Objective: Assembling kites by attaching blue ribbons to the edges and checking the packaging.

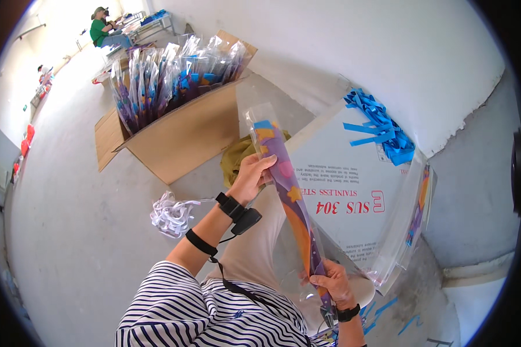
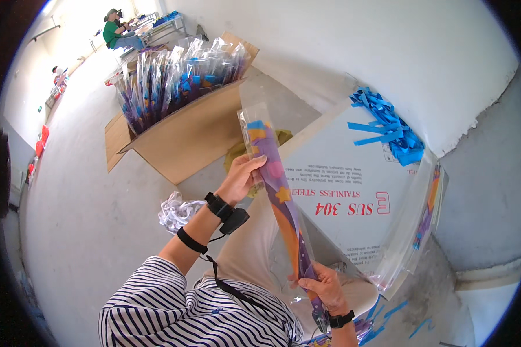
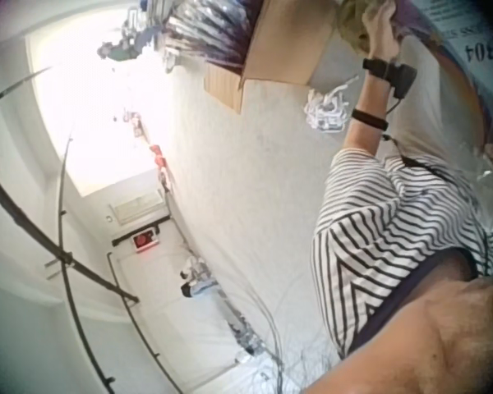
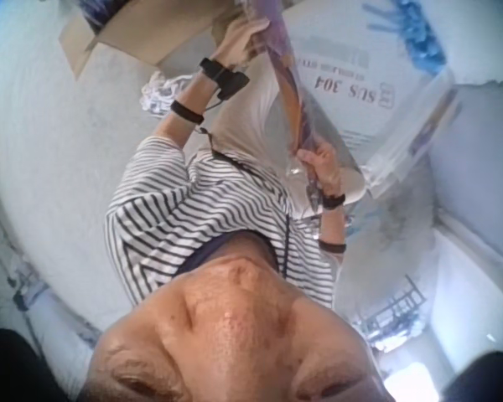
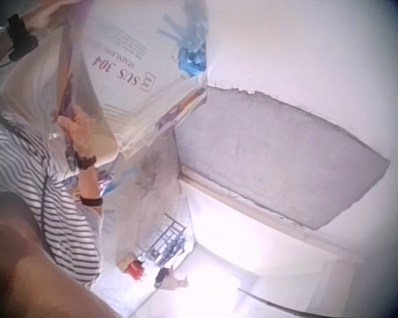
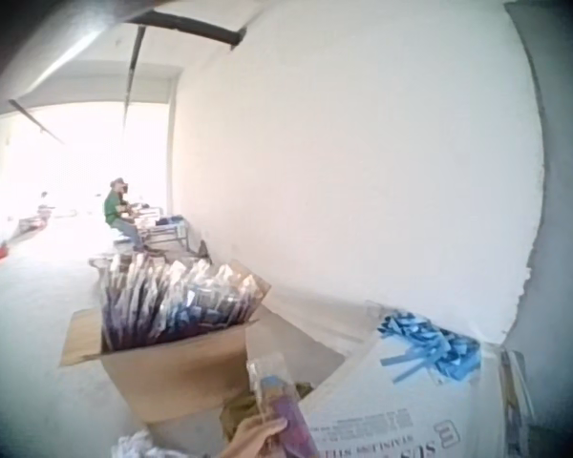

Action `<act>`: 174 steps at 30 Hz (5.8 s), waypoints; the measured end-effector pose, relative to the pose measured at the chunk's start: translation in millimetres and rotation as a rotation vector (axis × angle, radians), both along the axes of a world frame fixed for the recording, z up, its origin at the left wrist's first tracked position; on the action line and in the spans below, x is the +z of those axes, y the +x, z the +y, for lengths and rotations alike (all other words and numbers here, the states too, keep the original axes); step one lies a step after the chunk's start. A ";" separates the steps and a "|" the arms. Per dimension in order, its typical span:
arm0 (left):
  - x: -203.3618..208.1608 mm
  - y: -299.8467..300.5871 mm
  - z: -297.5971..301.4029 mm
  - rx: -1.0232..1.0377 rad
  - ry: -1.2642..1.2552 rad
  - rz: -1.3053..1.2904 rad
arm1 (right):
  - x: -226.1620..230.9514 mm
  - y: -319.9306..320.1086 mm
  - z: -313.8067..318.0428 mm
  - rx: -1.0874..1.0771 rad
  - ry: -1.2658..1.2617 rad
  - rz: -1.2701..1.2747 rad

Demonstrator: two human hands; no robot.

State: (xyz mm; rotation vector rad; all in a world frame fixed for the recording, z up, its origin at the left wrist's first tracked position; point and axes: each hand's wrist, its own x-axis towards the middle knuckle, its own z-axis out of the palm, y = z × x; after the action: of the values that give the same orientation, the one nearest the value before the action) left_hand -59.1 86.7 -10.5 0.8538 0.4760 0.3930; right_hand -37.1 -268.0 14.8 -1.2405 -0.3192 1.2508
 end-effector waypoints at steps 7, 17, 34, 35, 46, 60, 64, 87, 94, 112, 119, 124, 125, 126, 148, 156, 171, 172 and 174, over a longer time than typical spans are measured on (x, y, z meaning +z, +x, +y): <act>21.9 -7.2 -0.3 0.061 0.064 -0.080 | -12.0 3.0 -12.5 0.038 -0.013 0.004; 34.4 -17.4 18.3 0.079 0.091 -0.125 | -12.2 8.1 -7.7 0.168 -0.131 -0.102; 349.9 -146.5 167.6 1.123 1.472 -0.581 | -39.8 31.4 38.7 -0.059 -0.218 -0.329; 350.1 -140.0 171.0 1.125 1.511 -0.564 | -39.2 27.6 43.0 -0.033 -0.209 -0.326; 211.2 -49.9 271.1 1.003 1.585 -0.011 | -51.9 9.2 12.6 -0.179 -0.321 -0.268; 184.2 -27.3 324.3 0.900 1.609 0.217 | -77.4 6.2 19.2 -0.256 -0.338 -0.162; 132.0 -17.6 362.1 0.841 1.643 0.415 | -91.0 2.7 27.8 -0.221 -0.316 -0.185; 18.4 -4.2 498.6 0.549 1.785 0.859 | -96.9 30.8 3.4 -0.382 -0.480 -0.300; -15.6 69.5 373.9 0.744 2.077 1.123 | -102.7 -5.1 -155.4 -1.119 -0.703 -0.505; -54.5 97.0 -120.1 -0.710 2.110 0.151 | -380.3 -281.1 -347.4 -0.932 -1.548 0.162; -42.2 108.3 -137.5 -0.862 2.147 0.396 | -433.4 -239.3 -365.7 -0.555 -1.609 0.293; -32.5 102.4 -147.5 -0.866 2.142 0.417 | -442.6 -237.4 -369.1 -0.656 -1.690 0.184; -34.1 101.3 -153.8 -0.877 2.110 0.460 | -440.3 -243.5 -365.3 -0.827 -1.765 0.037; -37.2 101.0 -157.6 -0.889 2.075 0.500 | -438.4 -248.6 -369.9 -0.942 -1.746 0.013; -19.2 106.2 -199.9 -0.881 1.590 0.008 | -70.7 -215.6 -497.3 -1.709 -0.961 -0.488; 82.8 88.1 -277.0 -0.812 1.173 -0.447 | 188.4 -83.3 -361.1 -1.020 -0.901 -1.029; 204.2 58.4 -237.4 -0.786 0.468 -0.741 | 362.5 151.2 -79.8 -1.089 -0.024 -1.290; 196.5 63.5 -234.6 -0.683 0.602 -0.772 | 361.7 164.9 -69.4 -1.129 -0.063 -1.308; 194.7 64.3 -230.0 -0.542 0.780 -0.752 | 356.9 180.4 -59.9 -1.158 -0.098 -1.324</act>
State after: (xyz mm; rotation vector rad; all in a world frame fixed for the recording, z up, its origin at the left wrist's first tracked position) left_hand 5.2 -143.3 184.3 1.4393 -0.6517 0.3607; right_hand 143.3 -327.9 371.7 -1.7775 -0.3606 -0.6510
